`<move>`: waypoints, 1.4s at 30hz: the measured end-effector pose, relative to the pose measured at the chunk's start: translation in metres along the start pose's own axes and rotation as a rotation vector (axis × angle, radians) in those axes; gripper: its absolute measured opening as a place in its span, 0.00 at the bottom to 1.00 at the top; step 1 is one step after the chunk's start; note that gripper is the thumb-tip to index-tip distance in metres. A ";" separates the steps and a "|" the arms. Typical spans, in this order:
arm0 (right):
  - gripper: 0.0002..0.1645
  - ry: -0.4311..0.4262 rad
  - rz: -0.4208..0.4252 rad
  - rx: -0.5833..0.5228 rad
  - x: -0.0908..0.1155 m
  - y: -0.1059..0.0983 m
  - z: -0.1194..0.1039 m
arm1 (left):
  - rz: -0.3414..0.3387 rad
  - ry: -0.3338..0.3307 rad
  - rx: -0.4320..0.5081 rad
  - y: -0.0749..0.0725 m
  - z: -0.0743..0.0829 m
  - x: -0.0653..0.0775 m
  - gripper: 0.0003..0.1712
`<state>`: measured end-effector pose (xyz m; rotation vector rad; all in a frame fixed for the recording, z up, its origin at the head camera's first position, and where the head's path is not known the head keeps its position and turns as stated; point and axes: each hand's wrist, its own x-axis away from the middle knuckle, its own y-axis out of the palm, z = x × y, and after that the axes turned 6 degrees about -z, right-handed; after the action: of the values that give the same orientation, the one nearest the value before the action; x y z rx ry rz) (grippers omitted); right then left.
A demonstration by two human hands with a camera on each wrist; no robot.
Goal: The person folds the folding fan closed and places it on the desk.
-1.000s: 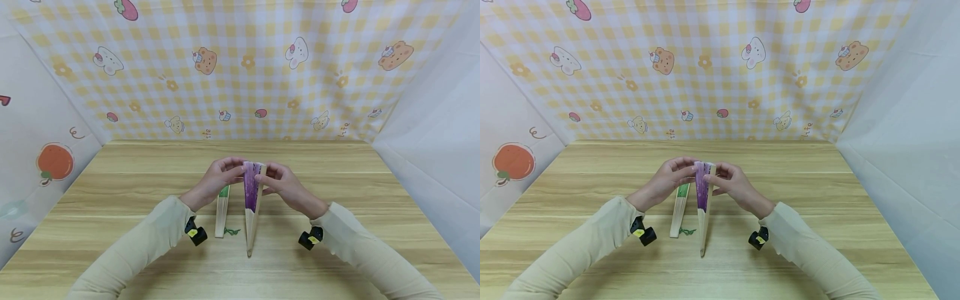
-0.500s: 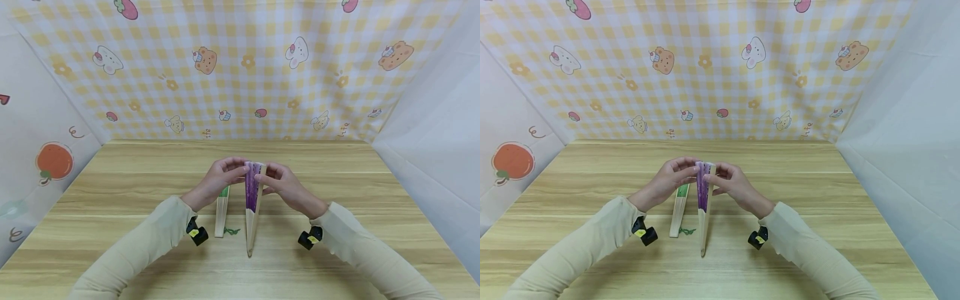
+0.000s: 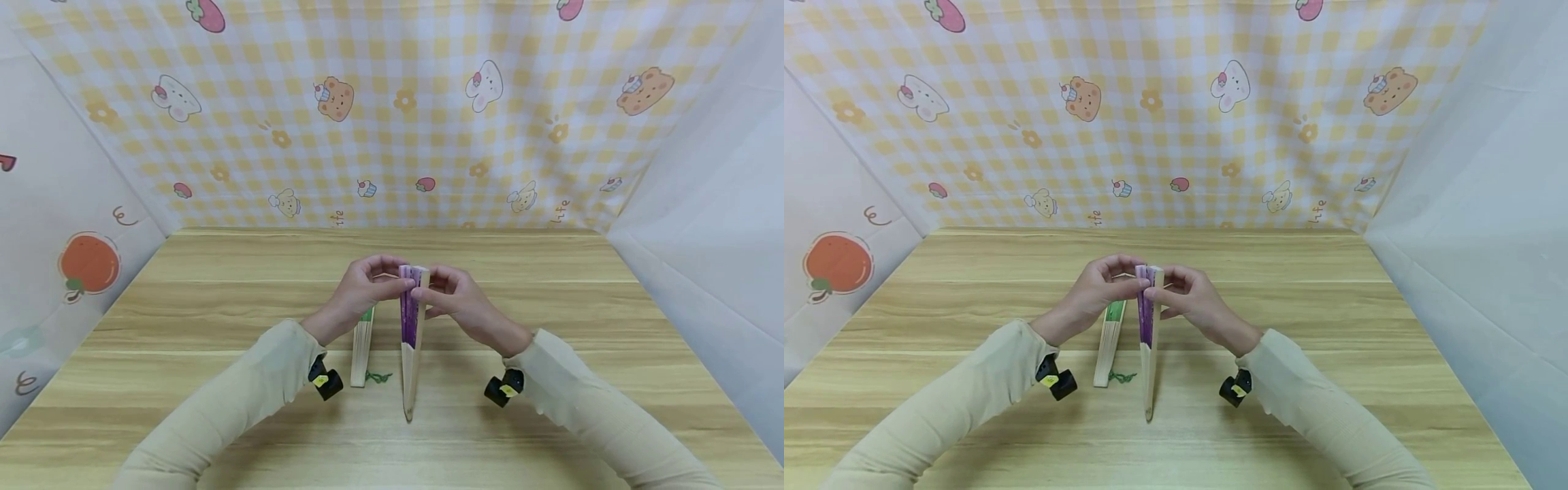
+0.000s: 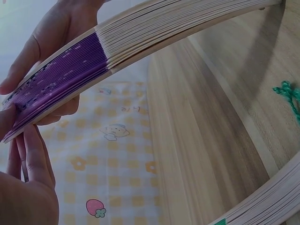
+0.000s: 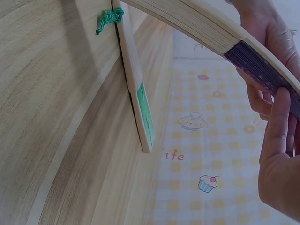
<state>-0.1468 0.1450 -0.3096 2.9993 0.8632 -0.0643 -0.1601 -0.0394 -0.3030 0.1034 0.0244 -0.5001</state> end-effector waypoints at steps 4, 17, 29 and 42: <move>0.11 -0.011 -0.006 -0.010 0.000 0.000 0.000 | -0.002 0.005 -0.028 0.001 0.001 0.000 0.20; 0.16 0.013 -0.005 0.008 0.001 -0.002 0.001 | -0.019 0.019 -0.024 0.001 0.001 0.000 0.19; 0.17 0.025 0.011 -0.001 0.003 -0.004 0.002 | -0.015 0.009 -0.017 -0.001 0.000 0.000 0.19; 0.16 0.021 0.043 -0.044 0.005 -0.003 0.003 | -0.013 -0.005 -0.017 0.001 -0.001 0.000 0.18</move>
<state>-0.1443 0.1502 -0.3124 2.9812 0.7901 -0.0134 -0.1598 -0.0377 -0.3043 0.0857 0.0241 -0.5126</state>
